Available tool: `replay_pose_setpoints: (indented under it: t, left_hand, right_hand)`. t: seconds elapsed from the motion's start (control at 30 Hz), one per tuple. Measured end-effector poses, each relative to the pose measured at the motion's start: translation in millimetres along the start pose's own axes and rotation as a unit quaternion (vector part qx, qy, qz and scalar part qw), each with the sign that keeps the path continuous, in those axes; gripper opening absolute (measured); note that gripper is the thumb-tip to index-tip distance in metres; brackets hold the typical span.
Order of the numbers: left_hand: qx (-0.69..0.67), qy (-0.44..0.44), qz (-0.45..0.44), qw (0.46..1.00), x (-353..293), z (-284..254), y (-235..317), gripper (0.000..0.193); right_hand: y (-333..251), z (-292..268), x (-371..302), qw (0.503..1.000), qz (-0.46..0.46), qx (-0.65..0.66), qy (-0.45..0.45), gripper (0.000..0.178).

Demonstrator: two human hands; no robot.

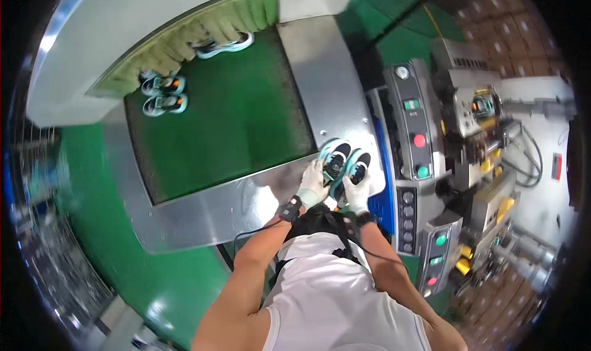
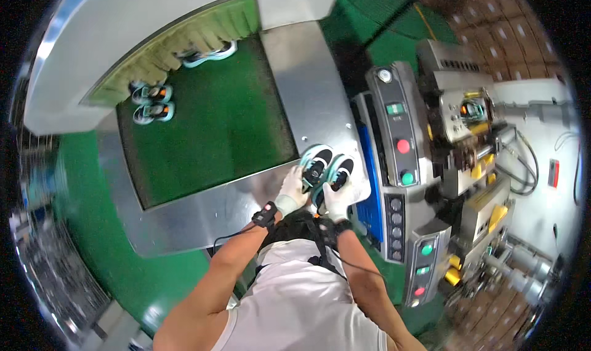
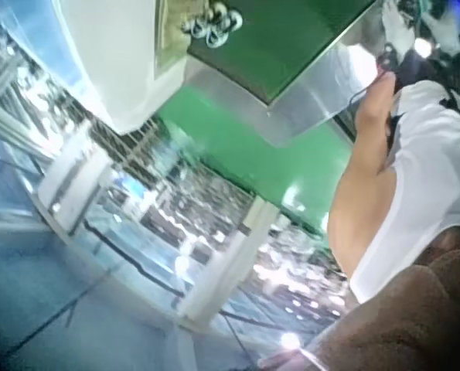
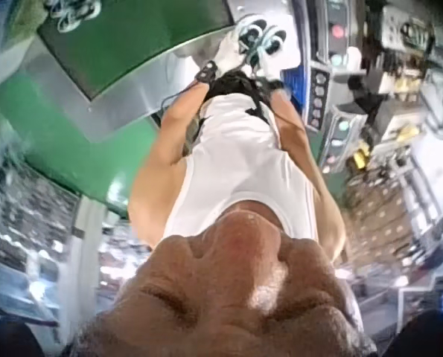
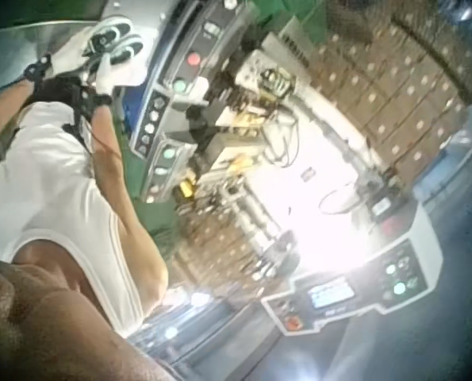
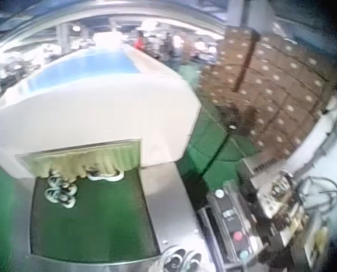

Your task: Operating industrial machinery to shape and process sneakers in a footwear factory.

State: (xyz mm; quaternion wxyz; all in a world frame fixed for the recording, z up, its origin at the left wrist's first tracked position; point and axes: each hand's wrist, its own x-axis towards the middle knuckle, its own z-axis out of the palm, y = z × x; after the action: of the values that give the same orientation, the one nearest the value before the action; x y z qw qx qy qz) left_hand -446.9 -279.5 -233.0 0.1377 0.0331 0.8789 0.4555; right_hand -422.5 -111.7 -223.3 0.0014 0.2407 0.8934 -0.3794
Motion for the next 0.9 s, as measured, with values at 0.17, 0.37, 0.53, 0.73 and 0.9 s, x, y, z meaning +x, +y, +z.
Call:
replay_pose_setpoints:
  t: [0.17,0.37,0.53,0.73,0.9]
  left_hand:
    - [-0.046,-0.093,0.01,0.995,18.1,-12.4,8.7,0.075]
    - [-0.126,-0.231,-0.009,0.965,25.2,-22.2,55.7,0.06]
    - [-0.061,-0.438,0.128,0.888,-36.4,19.3,136.2,0.059]
    - [0.036,-0.658,0.176,0.732,-166.5,72.6,237.6,0.05]
    - [0.086,-0.775,0.306,0.546,-273.2,125.0,272.3,0.052]
  right_hand:
    - [11.6,-4.5,11.0,0.982,0.116,0.088,0.118,0.058]
    - [10.0,-98.1,-59.9,0.822,0.304,0.47,0.106,0.051]
    - [33.2,-141.0,-184.5,0.708,0.259,0.599,0.27,0.046]
    - [55.1,-180.3,-363.9,0.528,0.237,0.612,0.538,0.057]
    - [21.5,-181.2,-505.6,0.396,0.235,0.436,0.773,0.054]
